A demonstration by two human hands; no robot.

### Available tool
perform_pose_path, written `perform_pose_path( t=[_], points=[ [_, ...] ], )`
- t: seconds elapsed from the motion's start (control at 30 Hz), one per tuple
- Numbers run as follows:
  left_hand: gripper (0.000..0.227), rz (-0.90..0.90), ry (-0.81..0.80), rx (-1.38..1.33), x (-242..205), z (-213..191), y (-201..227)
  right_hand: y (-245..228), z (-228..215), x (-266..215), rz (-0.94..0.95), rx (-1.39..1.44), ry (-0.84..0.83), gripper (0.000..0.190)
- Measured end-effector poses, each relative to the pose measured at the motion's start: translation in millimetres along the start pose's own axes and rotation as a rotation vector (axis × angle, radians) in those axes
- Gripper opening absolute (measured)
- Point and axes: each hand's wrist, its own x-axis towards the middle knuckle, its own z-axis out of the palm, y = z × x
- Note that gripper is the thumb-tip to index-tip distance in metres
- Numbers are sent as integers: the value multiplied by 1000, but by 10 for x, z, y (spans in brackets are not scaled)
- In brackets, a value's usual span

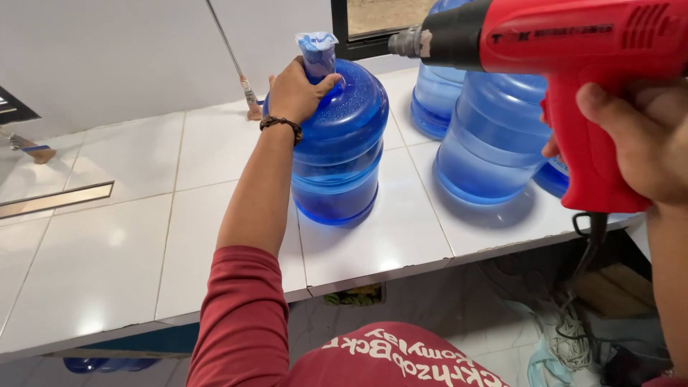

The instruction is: The person uses a red heat gun to apply heat to the neck and shoulder area of several large blue water jugs. They rotate the jugs with their left hand to ensure even heating around the circumference while directing the hot air with their right hand.

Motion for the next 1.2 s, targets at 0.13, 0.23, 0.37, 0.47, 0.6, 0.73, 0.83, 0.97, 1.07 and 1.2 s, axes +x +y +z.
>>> perform_pose_path(
  t=[0.13,0.23,0.37,0.47,0.6,0.73,0.83,0.97,1.07,1.2],
  points=[
    [75,-17,-6,39,-32,-24,36,-197,129,59,-25,-11,16,34],
    [73,-46,-9,35,-44,-48,66,-175,146,135,-72,43,-39,34],
    [76,-34,8,62,-98,-83,65,-169,140,197,-157,92,-95,36],
    [79,-65,5,115,-169,-61,-3,-92,106,202,-162,91,-108,38],
    [73,31,52,127,-485,76,-312,45,87,263,-110,10,-145,32],
    [104,325,120,165,-1061,88,-420,196,105,388,-123,24,-200,33],
    [109,377,264,167,-1136,247,-599,292,106,483,-149,44,-245,37],
    [109,403,312,192,-1130,278,-650,405,136,529,-128,72,-228,35],
    [109,397,378,183,-1114,432,-560,392,125,549,-121,66,-231,37],
    [108,327,724,339,-936,1010,-226,379,96,470,-120,57,-158,33]
  ],
)
